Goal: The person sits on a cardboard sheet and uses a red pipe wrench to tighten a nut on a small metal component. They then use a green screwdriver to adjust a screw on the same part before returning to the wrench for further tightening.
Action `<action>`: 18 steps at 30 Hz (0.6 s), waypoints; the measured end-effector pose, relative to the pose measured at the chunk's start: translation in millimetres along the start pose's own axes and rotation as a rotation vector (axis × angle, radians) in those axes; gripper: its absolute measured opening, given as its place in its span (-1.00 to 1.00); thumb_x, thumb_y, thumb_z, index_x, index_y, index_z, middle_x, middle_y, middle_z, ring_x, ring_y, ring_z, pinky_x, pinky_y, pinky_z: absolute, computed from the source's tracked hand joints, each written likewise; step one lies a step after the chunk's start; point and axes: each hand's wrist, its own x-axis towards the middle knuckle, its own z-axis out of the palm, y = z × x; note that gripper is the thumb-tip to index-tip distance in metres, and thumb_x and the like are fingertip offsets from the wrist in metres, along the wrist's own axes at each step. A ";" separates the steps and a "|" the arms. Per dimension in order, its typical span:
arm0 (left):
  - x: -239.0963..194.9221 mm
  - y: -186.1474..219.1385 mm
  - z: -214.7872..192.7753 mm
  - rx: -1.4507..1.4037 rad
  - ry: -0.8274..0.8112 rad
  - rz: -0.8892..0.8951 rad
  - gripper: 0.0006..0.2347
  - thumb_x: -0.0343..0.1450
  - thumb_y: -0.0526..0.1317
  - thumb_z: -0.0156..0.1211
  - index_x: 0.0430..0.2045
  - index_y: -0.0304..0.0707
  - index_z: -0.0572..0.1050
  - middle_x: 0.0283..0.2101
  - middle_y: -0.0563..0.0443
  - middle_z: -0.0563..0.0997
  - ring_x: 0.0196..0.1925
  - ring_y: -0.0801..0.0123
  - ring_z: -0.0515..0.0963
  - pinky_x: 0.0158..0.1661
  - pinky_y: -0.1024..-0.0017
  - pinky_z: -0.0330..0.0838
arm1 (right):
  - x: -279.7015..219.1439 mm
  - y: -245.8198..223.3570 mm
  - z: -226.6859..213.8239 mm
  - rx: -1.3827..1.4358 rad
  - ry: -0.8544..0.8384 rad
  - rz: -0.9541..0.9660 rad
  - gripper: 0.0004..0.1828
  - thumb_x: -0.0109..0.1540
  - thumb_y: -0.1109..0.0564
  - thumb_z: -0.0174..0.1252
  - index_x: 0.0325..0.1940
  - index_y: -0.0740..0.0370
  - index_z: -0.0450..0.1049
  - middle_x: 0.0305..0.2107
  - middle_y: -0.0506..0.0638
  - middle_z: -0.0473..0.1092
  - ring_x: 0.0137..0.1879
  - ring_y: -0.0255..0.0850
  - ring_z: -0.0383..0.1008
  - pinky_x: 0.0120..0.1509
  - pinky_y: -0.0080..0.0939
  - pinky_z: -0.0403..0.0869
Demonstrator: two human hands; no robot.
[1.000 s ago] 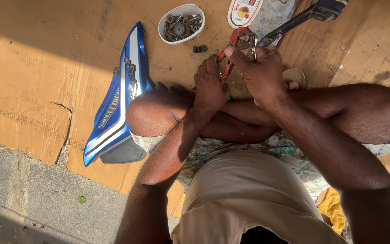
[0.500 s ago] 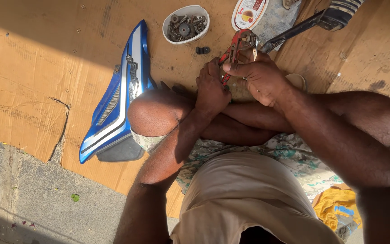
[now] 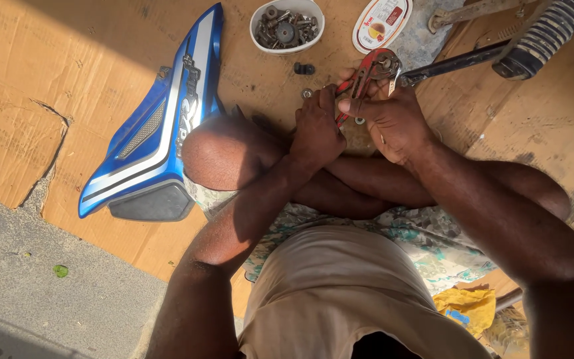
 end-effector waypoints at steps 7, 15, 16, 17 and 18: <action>0.3 1.1 0.9 -0.015 0.001 0.021 -0.45 0.20 -0.42 0.19 0.13 -0.30 0.27 0.05 -0.31 0.45 0.12 -0.25 0.44 0.03 -0.12 0.31 | 2.4 14.7 5.9 0.009 0.090 -0.142 -0.64 0.28 0.42 0.33 0.14 0.33 0.46 0.00 0.02 0.51 0.14 -0.23 0.50 0.35 -0.18 0.48; 0.5 -0.8 3.0 -0.048 -0.035 0.057 -0.55 0.22 -0.44 0.20 0.01 -0.35 0.31 -0.08 -0.35 0.53 0.01 -0.29 0.49 -0.07 -0.14 0.33 | -1.3 27.8 12.7 -0.180 0.287 -0.326 -0.67 0.27 0.29 0.42 0.05 0.34 0.46 -0.13 -0.04 0.50 -0.01 -0.33 0.49 0.18 -0.27 0.51; -1.2 -9.3 13.0 -0.045 -0.036 0.068 -0.55 0.22 -0.44 0.20 0.01 -0.35 0.31 -0.08 -0.35 0.53 0.01 -0.29 0.49 -0.07 -0.14 0.33 | 3.0 36.1 11.2 -0.178 0.292 -0.336 -0.67 0.27 0.29 0.42 0.05 0.34 0.46 -0.13 -0.04 0.50 -0.01 -0.33 0.49 0.18 -0.27 0.51; -5.5 -18.1 23.0 -0.184 -0.087 0.125 -0.63 0.26 -0.40 0.23 -0.04 -0.34 0.38 -0.15 -0.35 0.59 -0.04 -0.26 0.58 -0.09 -0.05 0.45 | 5.3 45.9 10.0 -0.320 0.351 -0.397 -0.61 0.25 0.24 0.44 0.01 0.30 0.37 -0.23 -0.08 0.42 -0.13 -0.35 0.43 0.00 -0.30 0.46; -9.7 -27.2 32.8 -0.323 -0.138 0.182 -0.70 0.31 -0.36 0.26 -0.09 -0.34 0.44 -0.21 -0.35 0.66 -0.10 -0.22 0.67 -0.11 0.04 0.57 | 7.8 55.8 9.0 -0.462 0.412 -0.454 -0.54 0.23 0.18 0.46 -0.03 0.26 0.27 -0.33 -0.12 0.34 -0.24 -0.37 0.36 -0.19 -0.32 0.41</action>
